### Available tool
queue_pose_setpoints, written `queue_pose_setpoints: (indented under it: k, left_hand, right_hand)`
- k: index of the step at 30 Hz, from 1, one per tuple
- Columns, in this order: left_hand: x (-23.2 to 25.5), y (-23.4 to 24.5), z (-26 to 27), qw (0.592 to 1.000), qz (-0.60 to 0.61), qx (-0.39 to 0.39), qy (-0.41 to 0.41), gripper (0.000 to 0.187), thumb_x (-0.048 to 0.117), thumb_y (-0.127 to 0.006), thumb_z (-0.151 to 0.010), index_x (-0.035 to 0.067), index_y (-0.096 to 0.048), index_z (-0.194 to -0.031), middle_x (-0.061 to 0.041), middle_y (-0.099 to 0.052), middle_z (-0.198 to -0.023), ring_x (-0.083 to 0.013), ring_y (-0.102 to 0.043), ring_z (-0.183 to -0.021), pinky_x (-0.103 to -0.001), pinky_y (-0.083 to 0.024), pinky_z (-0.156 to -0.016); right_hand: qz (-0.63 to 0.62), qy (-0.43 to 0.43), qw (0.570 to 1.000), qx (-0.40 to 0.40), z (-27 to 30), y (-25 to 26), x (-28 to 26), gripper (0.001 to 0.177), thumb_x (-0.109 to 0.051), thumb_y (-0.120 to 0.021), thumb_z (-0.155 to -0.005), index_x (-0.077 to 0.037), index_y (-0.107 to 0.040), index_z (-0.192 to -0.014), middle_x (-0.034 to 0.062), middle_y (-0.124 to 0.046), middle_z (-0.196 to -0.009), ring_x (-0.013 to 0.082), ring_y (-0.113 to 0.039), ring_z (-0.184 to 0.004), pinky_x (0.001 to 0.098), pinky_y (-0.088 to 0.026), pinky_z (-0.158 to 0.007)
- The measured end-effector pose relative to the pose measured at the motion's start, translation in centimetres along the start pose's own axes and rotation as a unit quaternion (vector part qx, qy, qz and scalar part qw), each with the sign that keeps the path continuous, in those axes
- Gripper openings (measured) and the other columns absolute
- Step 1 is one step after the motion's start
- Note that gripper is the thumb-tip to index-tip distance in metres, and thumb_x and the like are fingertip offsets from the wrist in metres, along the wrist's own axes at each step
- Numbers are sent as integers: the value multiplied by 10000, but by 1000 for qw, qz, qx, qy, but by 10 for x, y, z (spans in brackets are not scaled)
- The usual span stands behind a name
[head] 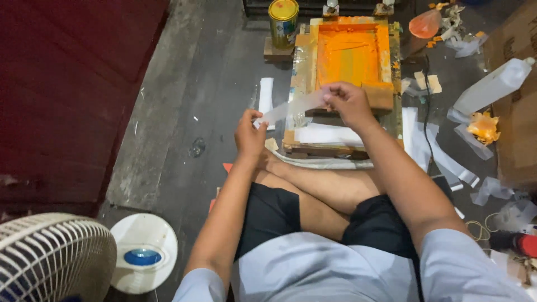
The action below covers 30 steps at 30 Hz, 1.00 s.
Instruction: The person sits on the floor and uses a squeegee to spread orange ink across a screen printing frame. They then lift a white strip from the frame, inspect it, and place it on the floor before repeating the process.
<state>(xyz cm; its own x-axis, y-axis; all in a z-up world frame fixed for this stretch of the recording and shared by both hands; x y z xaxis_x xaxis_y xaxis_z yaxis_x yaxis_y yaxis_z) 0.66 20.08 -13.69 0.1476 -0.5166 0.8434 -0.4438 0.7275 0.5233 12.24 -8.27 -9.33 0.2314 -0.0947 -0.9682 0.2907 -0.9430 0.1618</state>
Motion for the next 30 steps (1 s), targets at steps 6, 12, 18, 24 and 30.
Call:
queue_pose_setpoints:
  k: [6, 12, 18, 24, 30]
  left_hand:
    - [-46, -43, -42, 994, 23, 51, -98, 225, 117, -669, -879, 240, -760, -1043, 24, -713, -1005, -196, -712, -876, -351, -528, -766]
    - [-54, -69, -53, 986, -148, -35, -73, 393, 148, -557, -878, 159, -737, -1227, -69, -739, -1128, -333, -626, -1077, -499, -402, -992]
    - [-63, -77, -55, 964, -263, -45, -25, 176, 193, -630, -787, 111, -690, -932, -78, -690, -932, -326, -613, -975, -468, -411, -925]
    - [-100, -115, -66, 912, -360, -178, 83, 472, 414, -648, -847, 146, -633, -1235, -69, -647, -1233, -302, -542, -1175, -466, -353, -1006]
    - [-95, -123, -69, 878, -370, -280, 120, 624, 464, -539, -933, 95, -494, -1435, -85, -551, -1424, -308, -434, -1333, -536, -238, -1117]
  right_hand:
    - [224, 21, 974, -8, -69, -38, -49, 135, -76, -653, -1026, -96, -762, -1103, 98, -758, -1170, 220, -713, -1093, 382, -590, -968]
    - [265, 143, 953, -41, -168, -95, 0, 205, 11, -659, -994, -83, -789, -1122, 48, -751, -1061, 188, -683, -920, 335, -538, -789]
    - [383, 42, 920, -73, -206, -149, 46, 305, 22, -568, -880, -201, -686, -1051, 37, -721, -947, 254, -672, -843, 409, -483, -691]
    - [474, 43, 871, -124, -223, -173, 121, 240, 17, -604, -845, -177, -684, -962, 51, -748, -910, 320, -676, -783, 470, -490, -634]
    - [496, 5, 854, -158, -231, -181, 153, 302, 76, -554, -854, -167, -692, -968, 73, -734, -932, 328, -667, -812, 465, -472, -619]
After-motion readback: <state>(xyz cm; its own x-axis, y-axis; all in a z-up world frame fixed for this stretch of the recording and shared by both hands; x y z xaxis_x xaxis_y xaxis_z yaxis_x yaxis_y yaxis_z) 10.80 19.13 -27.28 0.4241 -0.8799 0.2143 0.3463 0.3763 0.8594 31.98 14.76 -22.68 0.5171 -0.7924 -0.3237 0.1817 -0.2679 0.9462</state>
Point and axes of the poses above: each hand's wrist, its own z-axis away from the middle knuckle, its own y-axis out of the back of the hand, x = y × z, the point moved 6 cm from there along -z, towards the middle knuckle
